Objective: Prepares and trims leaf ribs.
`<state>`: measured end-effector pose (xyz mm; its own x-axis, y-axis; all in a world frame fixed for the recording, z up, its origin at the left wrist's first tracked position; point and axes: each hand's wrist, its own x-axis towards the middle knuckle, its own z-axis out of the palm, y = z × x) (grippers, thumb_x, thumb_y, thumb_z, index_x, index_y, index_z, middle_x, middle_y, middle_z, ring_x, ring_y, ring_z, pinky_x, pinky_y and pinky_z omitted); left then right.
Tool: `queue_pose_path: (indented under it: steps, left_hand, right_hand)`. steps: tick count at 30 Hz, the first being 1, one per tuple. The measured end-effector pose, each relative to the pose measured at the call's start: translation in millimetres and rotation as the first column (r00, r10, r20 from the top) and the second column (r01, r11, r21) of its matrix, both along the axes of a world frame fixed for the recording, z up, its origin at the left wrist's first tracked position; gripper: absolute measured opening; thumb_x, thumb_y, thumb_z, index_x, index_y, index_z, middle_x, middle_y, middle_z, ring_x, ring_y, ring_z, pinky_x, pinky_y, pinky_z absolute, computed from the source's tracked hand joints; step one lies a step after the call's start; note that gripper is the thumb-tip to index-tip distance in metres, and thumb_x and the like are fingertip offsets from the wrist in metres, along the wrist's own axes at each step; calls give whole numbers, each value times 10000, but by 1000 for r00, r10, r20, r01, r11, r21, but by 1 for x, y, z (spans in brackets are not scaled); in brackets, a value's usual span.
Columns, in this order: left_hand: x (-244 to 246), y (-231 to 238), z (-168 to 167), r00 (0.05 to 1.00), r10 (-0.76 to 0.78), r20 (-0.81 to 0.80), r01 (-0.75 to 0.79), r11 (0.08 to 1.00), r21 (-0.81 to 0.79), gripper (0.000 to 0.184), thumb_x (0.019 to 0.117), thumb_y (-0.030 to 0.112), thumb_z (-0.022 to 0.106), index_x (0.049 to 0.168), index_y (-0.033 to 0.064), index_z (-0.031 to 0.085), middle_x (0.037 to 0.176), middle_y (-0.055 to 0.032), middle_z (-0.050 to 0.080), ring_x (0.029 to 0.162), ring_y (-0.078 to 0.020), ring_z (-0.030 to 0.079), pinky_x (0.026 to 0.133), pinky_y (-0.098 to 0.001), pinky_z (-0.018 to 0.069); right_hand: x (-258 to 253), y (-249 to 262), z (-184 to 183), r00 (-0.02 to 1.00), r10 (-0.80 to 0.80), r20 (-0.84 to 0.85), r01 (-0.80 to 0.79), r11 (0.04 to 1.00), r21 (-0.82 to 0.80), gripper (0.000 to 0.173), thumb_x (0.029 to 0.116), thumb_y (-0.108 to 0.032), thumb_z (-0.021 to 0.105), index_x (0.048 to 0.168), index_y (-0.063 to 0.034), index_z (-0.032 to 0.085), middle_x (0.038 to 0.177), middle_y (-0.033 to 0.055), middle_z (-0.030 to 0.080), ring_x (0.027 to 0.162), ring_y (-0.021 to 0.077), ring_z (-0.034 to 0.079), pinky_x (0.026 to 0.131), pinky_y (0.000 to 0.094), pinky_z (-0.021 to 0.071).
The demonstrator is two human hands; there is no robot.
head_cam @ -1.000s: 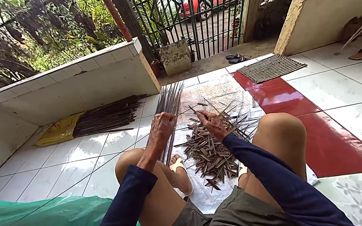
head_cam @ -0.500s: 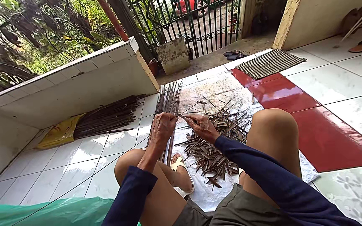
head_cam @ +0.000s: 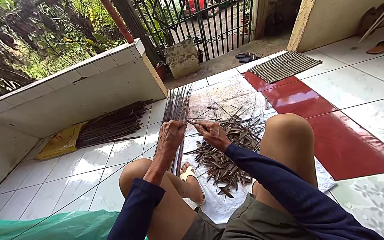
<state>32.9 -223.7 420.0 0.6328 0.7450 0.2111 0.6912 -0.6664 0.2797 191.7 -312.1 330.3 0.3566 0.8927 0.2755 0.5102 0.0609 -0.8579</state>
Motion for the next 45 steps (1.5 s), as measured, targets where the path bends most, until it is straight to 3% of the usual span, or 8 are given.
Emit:
queue_pose_path:
  steps: [15, 19, 23, 28, 30, 34, 38, 45]
  left_hand:
    - [-6, 2, 1, 1000, 10, 6, -10, 1000, -19, 156, 999, 249, 681, 988, 183, 822, 937, -49, 765, 941, -234, 709, 883, -515, 542]
    - [-10, 2, 5, 1000, 21, -19, -21, 1000, -19, 156, 1003, 240, 676, 1000, 193, 824, 942, -46, 770, 945, -228, 712, 895, -518, 536]
    - [-10, 3, 5, 999, 25, -39, -27, 998, -50, 147, 998, 238, 683, 995, 196, 823, 932, -39, 766, 939, -221, 706, 896, -507, 531]
    - [-16, 5, 10, 998, 44, -50, -47, 997, -61, 156, 999, 272, 682, 1005, 205, 823, 941, -36, 765, 955, -220, 704, 901, -513, 527]
    - [-19, 7, 12, 997, 57, -46, -60, 996, -71, 161, 1001, 280, 680, 1009, 201, 821, 938, -42, 760, 949, -229, 696, 902, -517, 520]
    - [-19, 8, 12, 999, 42, 10, -40, 989, -145, 141, 989, 275, 702, 984, 202, 822, 862, -14, 751, 817, -181, 686, 835, -488, 533]
    - [-19, 7, 11, 999, 8, 49, 2, 982, -191, 136, 983, 272, 714, 962, 195, 824, 785, 10, 735, 720, -134, 661, 777, -442, 533]
    - [-12, 10, 3, 989, -100, 113, 133, 928, -349, 139, 972, 266, 720, 1051, 185, 801, 808, 27, 736, 713, -89, 681, 739, -351, 584]
  right_hand:
    - [34, 15, -27, 983, -101, -154, 90, 993, -79, 387, 1087, -410, 481, 1217, -161, 747, 808, 59, 668, 702, 195, 615, 694, 447, 512]
    - [53, 22, -44, 973, -152, -173, 132, 984, -118, 394, 1087, -400, 478, 1198, -131, 745, 862, 88, 698, 777, 234, 654, 766, 503, 525]
    - [63, 22, -49, 961, -181, -209, 154, 978, -139, 381, 1087, -392, 493, 1183, -122, 743, 856, 85, 690, 757, 226, 640, 744, 480, 517]
    - [84, 16, -64, 935, -343, -91, 314, 919, -240, 418, 1099, -354, 454, 1150, -45, 731, 1012, 205, 716, 978, 374, 688, 884, 614, 509]
    - [90, 15, -67, 923, -359, -138, 330, 924, -194, 420, 1099, -360, 456, 1069, -34, 720, 871, 177, 674, 831, 341, 656, 783, 578, 502]
    - [81, 10, -39, 871, -235, -432, 253, 967, -16, 400, 1082, -433, 497, 1235, -123, 698, 778, 20, 584, 609, 139, 491, 565, 336, 421]
    - [77, 3, -13, 817, -122, -564, 195, 978, 72, 307, 1002, -330, 684, 1206, -101, 697, 887, 29, 697, 578, 73, 507, 502, 236, 383]
    - [70, 1, -14, 824, -77, -562, 162, 981, 104, 158, 988, -181, 696, 1063, -42, 704, 816, 33, 699, 566, 66, 504, 502, 229, 377]
